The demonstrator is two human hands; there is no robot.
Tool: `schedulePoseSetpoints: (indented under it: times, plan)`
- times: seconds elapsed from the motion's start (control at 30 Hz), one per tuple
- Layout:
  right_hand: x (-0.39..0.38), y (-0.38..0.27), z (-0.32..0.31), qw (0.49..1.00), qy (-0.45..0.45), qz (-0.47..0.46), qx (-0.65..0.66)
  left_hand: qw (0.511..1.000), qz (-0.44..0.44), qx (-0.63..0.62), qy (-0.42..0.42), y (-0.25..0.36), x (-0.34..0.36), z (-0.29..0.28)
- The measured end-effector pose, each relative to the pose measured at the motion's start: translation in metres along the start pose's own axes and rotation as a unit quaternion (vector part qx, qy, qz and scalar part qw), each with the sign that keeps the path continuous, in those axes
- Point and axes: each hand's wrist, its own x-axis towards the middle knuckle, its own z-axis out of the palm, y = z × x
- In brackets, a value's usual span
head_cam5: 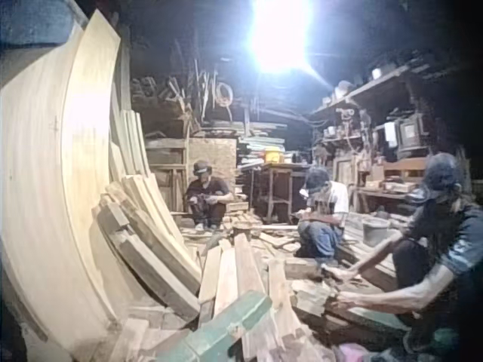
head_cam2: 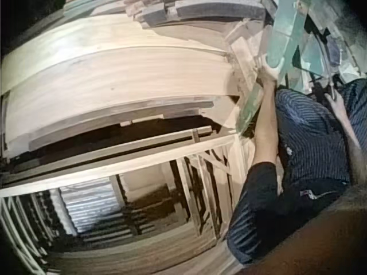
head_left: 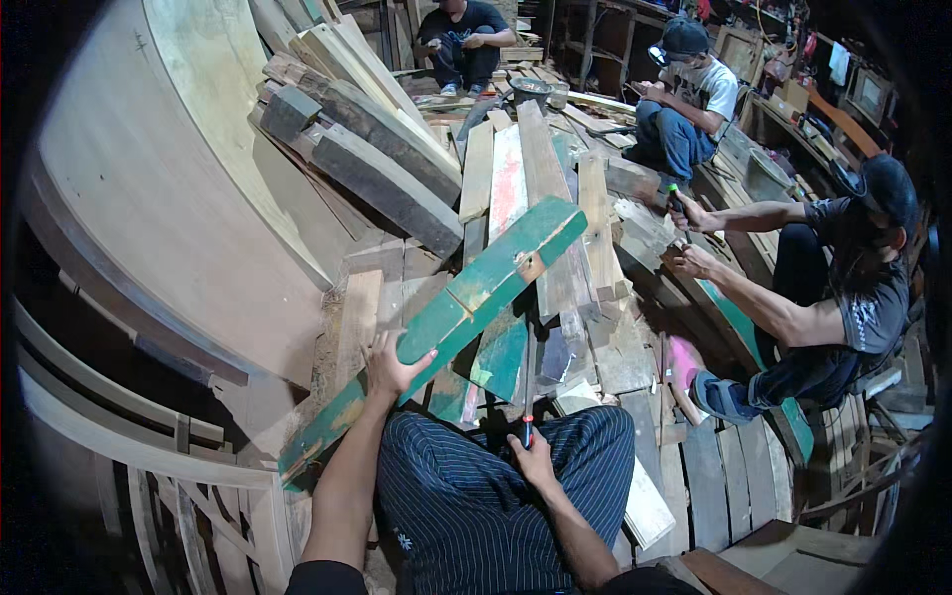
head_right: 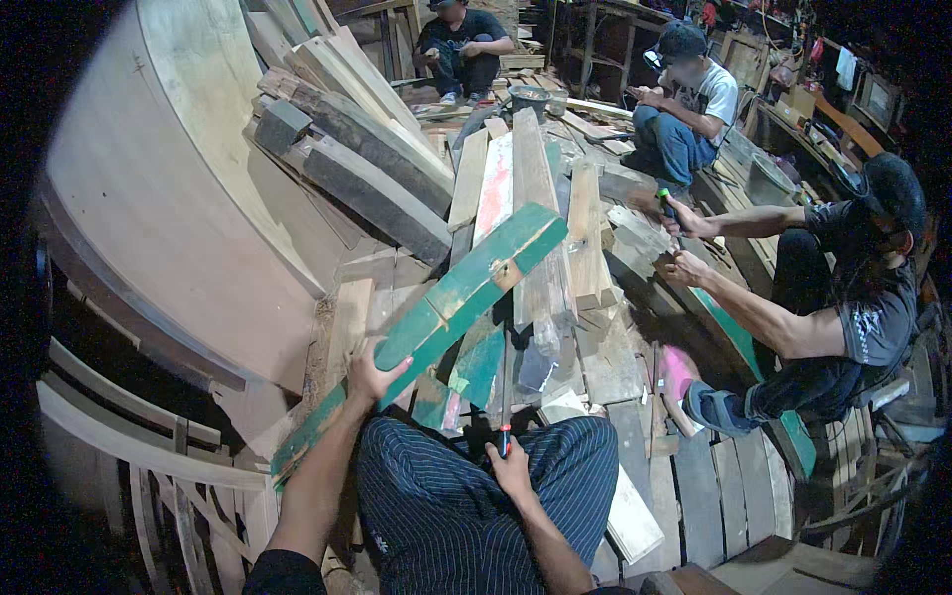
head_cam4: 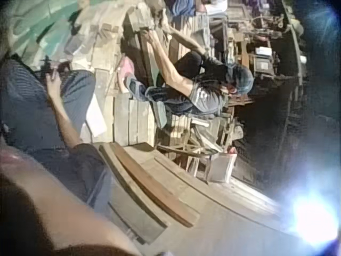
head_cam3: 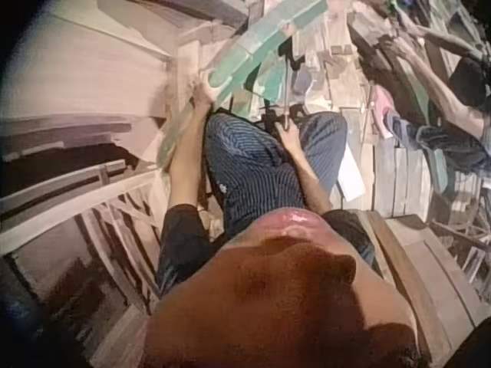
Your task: The person holds a wooden board by hand and cuts into it along a marked line using a hand saw.
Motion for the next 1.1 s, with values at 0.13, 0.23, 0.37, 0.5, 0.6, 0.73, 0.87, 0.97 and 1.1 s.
schedulePoseSetpoints:
  times: [0.13,0.23,0.37,0.5,0.6,0.73,0.87,0.97,1.1]
  plan:
    - [-0.004,-0.003,0.0,1.0,-0.002,0.021,0.014,0.999,0.02,0.031,0.017,-0.005,-0.002,0.002]
    - [-0.005,-0.007,-0.003,1.0,-0.003,0.019,-0.003,0.999,0.009,0.045,-0.001,-0.005,-0.005,0.003]
    - [-0.004,-0.01,-0.002,1.0,0.001,0.003,0.003,1.0,-0.017,-0.002,-0.006,-0.005,-0.007,0.0]
    - [0.001,-0.009,0.002,1.0,0.004,-0.017,-0.01,1.0,0.007,-0.011,0.01,-0.007,0.0,-0.002]
    - [0.004,-0.018,-0.005,0.999,-0.029,0.024,0.017,1.0,-0.005,0.02,-0.005,0.005,0.006,-0.005]
    - [0.002,-0.006,-0.001,0.998,-0.027,0.048,0.043,0.999,-0.036,0.021,-0.018,0.002,0.003,-0.004]
    - [0.004,0.005,0.003,0.995,-0.053,0.073,0.046,0.999,0.003,0.032,0.018,-0.007,-0.003,-0.004]
    - [0.002,0.015,-0.009,0.996,-0.038,0.067,0.043,0.999,-0.007,0.032,0.0,0.006,-0.005,0.001]
    - [-0.001,-0.001,-0.013,0.998,-0.001,0.057,0.029,1.0,0.0,0.021,0.008,0.001,0.0,0.006]
